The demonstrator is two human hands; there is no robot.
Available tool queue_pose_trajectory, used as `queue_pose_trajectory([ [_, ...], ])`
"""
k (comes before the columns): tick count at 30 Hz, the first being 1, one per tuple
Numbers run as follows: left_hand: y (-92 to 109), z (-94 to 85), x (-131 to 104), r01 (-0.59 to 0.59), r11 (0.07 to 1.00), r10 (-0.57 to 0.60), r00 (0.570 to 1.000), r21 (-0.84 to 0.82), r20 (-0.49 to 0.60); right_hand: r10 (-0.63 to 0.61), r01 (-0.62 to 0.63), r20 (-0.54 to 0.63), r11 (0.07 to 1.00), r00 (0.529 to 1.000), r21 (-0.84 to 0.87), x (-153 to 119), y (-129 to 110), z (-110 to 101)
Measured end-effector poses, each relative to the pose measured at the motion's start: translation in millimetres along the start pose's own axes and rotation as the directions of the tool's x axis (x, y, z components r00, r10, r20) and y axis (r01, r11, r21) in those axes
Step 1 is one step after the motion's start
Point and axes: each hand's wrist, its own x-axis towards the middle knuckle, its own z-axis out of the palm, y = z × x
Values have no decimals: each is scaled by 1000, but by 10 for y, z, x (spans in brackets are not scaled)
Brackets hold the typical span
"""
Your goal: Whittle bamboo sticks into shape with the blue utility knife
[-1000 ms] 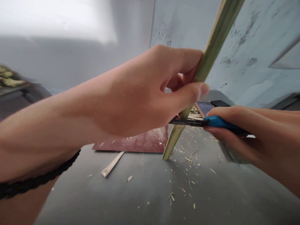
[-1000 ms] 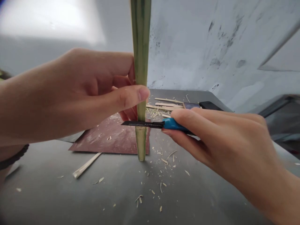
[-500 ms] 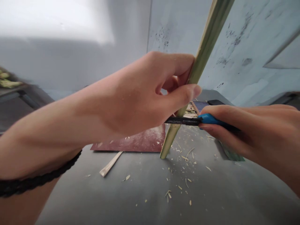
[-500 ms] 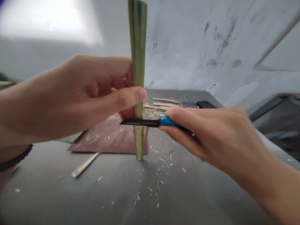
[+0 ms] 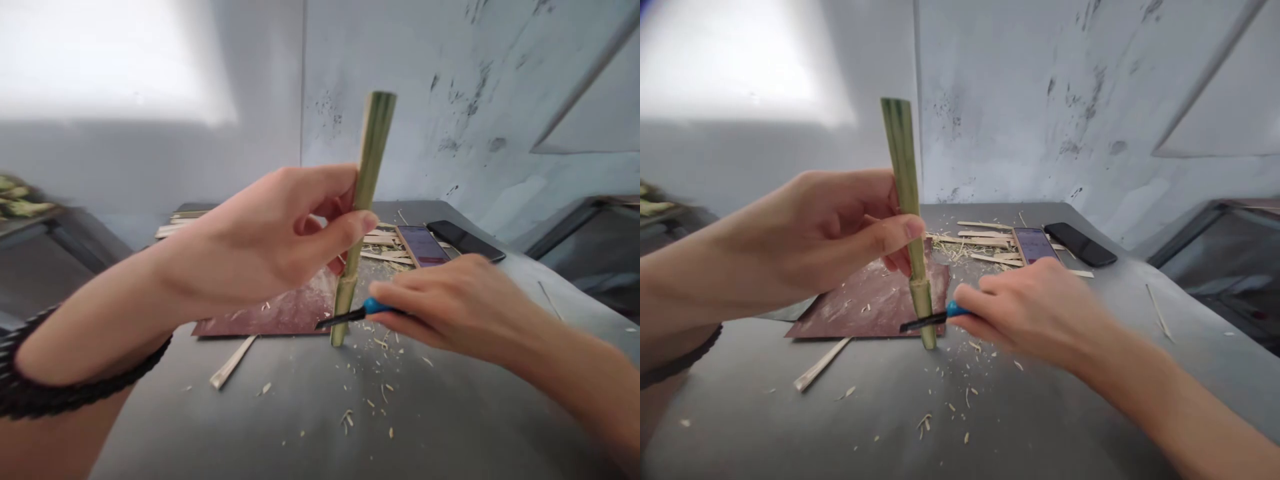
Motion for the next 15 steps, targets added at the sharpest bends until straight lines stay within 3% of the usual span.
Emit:
queue_pose_trajectory([
  [2, -22, -10, 6, 30, 999, -30, 1000, -28, 7, -61, 62, -23, 998, 998, 12, 11, -20, 13],
  [3, -33, -11, 9, 36, 999, -35, 999, -35, 15, -62, 62, -88, 998, 994, -4, 8, -20, 4],
  [7, -64, 7, 17, 22, 998, -21, 1000, -54, 22, 27, -54, -256, 994, 966, -99, -37, 31, -47],
  [15, -34, 8, 21, -7, 998, 8, 1000, -64, 14, 69, -99, -246, 989, 967, -111, -44, 66, 8],
])
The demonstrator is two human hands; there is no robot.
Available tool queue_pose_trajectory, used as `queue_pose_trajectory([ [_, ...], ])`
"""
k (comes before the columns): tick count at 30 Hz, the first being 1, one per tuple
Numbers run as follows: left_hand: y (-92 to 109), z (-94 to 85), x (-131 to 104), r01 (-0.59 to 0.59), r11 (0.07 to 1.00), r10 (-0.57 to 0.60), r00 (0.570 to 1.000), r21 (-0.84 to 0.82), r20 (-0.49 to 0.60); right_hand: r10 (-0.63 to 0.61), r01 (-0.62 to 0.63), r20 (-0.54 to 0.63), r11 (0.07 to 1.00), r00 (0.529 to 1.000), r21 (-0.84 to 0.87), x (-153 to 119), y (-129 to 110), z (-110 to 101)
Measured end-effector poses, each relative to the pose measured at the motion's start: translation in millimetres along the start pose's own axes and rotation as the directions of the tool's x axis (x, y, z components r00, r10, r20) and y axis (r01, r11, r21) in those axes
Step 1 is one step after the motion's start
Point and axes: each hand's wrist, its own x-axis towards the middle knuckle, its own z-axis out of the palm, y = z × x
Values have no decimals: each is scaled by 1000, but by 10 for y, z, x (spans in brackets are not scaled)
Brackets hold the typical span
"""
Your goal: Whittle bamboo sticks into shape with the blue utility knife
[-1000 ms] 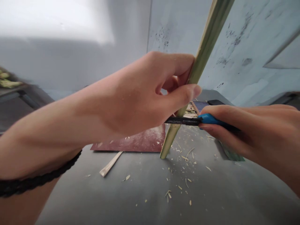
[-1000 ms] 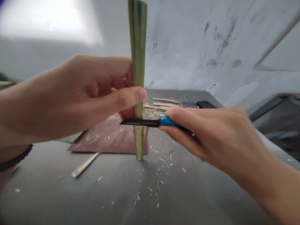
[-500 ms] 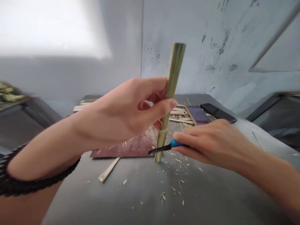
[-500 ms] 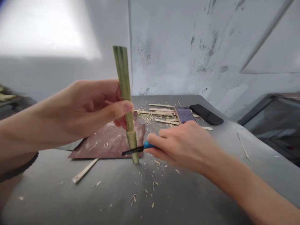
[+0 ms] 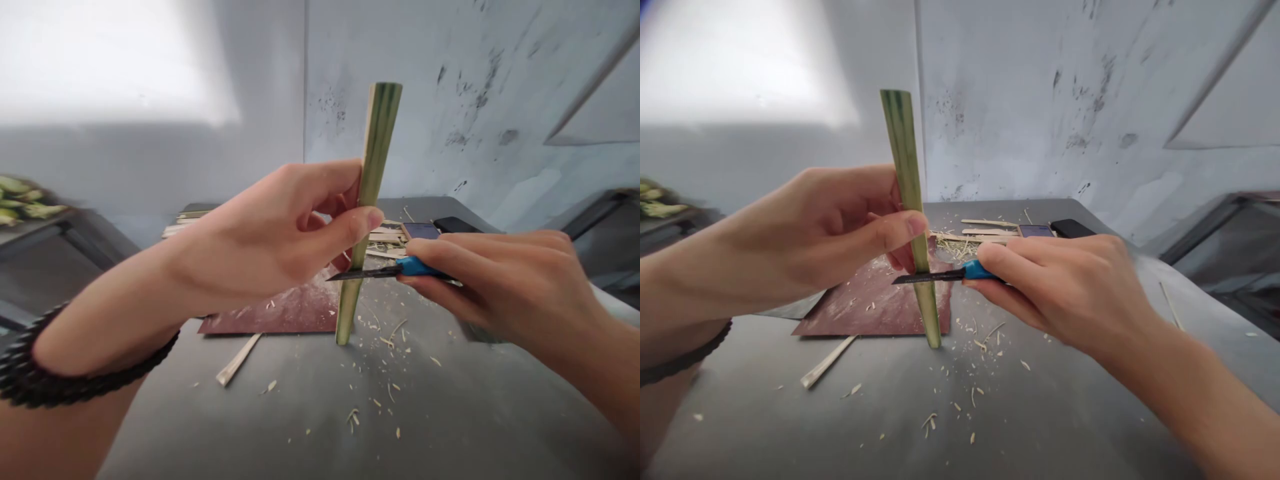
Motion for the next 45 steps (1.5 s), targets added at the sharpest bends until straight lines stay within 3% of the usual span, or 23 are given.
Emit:
queue_pose_trajectory([
  [4, 15, -24, -1, 21, 998, -22, 1000, 62, 15, -1, 1, 1, 996, 1000, 94, 2, 18, 34],
  [11, -18, -11, -16, -10, 999, 11, 1000, -45, 23, -67, 66, 7, 989, 998, 130, 25, 47, -1],
  [15, -8, -17, 0, 15, 999, -14, 1000, -37, 15, -10, 12, -24, 997, 1000, 78, 14, 29, 10],
  [23, 3, -60, -10, -9, 990, 1, 999, 142, 53, 39, -37, -44, 998, 998, 46, -54, -46, 101],
  [34, -32, -49, -29, -16, 993, 18, 1000, 115, -12, 103, -101, -27, 993, 994, 67, -97, -53, 131],
  [45, -10, -45, -42, -21, 990, 24, 1000, 140, -15, 69, -67, -39, 997, 997, 49, -61, -83, 69],
])
